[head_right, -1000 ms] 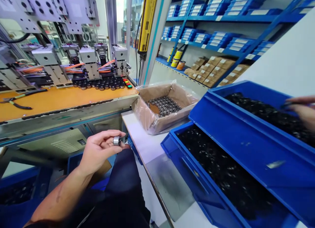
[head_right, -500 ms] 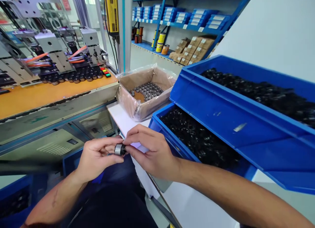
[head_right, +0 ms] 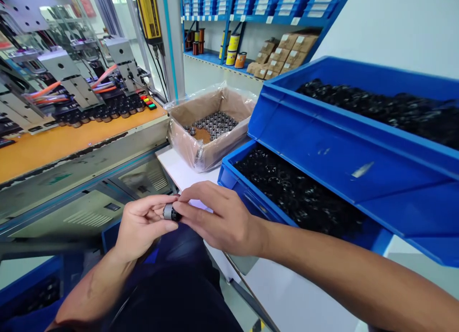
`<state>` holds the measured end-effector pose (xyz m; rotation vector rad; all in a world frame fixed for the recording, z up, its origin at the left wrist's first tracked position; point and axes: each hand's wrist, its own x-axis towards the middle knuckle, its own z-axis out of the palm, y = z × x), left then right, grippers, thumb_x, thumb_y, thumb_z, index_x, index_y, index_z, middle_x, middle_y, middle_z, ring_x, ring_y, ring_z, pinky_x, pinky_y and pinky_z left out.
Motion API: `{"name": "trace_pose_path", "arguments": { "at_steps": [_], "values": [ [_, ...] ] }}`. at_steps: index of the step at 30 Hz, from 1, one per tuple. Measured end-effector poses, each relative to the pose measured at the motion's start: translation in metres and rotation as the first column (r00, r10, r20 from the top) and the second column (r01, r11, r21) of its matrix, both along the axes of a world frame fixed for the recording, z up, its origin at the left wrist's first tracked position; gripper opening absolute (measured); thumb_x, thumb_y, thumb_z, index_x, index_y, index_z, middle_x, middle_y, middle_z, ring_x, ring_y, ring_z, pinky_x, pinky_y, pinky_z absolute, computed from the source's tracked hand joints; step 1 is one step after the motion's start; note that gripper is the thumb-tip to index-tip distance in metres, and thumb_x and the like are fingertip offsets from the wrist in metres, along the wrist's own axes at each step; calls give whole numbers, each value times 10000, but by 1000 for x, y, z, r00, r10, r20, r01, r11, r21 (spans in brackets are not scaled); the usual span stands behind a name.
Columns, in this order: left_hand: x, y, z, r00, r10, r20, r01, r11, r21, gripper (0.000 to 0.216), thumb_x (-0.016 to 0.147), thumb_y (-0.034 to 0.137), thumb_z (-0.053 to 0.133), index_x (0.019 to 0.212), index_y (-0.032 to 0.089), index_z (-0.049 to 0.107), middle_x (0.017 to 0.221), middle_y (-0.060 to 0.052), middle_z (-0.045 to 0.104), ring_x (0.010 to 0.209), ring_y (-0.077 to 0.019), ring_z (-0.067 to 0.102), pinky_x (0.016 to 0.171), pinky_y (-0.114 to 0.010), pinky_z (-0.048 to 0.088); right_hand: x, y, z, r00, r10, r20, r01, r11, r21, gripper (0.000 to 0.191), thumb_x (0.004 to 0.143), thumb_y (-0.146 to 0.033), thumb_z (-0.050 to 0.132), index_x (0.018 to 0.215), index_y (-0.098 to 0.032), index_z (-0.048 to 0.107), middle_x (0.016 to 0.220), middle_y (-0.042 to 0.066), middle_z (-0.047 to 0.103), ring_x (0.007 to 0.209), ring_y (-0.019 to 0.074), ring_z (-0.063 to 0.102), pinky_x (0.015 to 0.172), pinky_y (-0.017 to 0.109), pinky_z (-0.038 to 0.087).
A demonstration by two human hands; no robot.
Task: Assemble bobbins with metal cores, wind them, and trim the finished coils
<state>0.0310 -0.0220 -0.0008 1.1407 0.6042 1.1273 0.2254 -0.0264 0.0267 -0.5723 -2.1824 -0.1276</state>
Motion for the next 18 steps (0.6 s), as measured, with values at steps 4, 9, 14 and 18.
{"name": "trace_pose_path", "arguments": {
  "at_steps": [4, 9, 14, 18],
  "values": [
    [-1, 1, 3, 1000, -17, 1, 17, 1000, -19, 383, 601, 87, 873, 960, 175, 776, 842, -52, 800, 767, -202, 766, 727, -282, 646, -1, -2, 1, 1000, -17, 9, 17, 1000, 23, 211, 862, -37, 633, 1062, -107, 640, 928, 105, 636, 913, 160, 624, 764, 287, 588],
    [1, -1, 4, 998, -56, 39, 59, 995, -84, 377, 586, 145, 899, 939, 164, 768, 838, -52, 798, 757, -201, 762, 703, -294, 646, -2, -4, 1, 1000, -10, -14, 9, 1000, -24, 228, 895, -101, 609, 1122, -126, 616, 888, 86, 635, 842, 160, 631, 718, 306, 599],
    [16, -11, -3, 994, 37, 106, -28, 996, -82, 386, 594, 223, 910, 925, 154, 724, 898, -70, 791, 811, -198, 759, 745, -304, 638, 0, -8, 1, 994, -82, 67, 74, 991, 110, 248, 903, -212, 634, 1150, -187, 626, 868, 86, 664, 812, 199, 661, 681, 325, 620],
    [12, -10, 0, 977, 212, -18, -196, 932, 306, 429, 644, 232, 884, 1038, 182, 724, 965, -79, 773, 862, -180, 742, 784, -277, 619, -2, -12, -1, 996, -82, 31, 79, 994, 69, 326, 862, -90, 628, 1185, -120, 598, 946, 134, 667, 911, 230, 668, 756, 350, 628]
  ]
}}
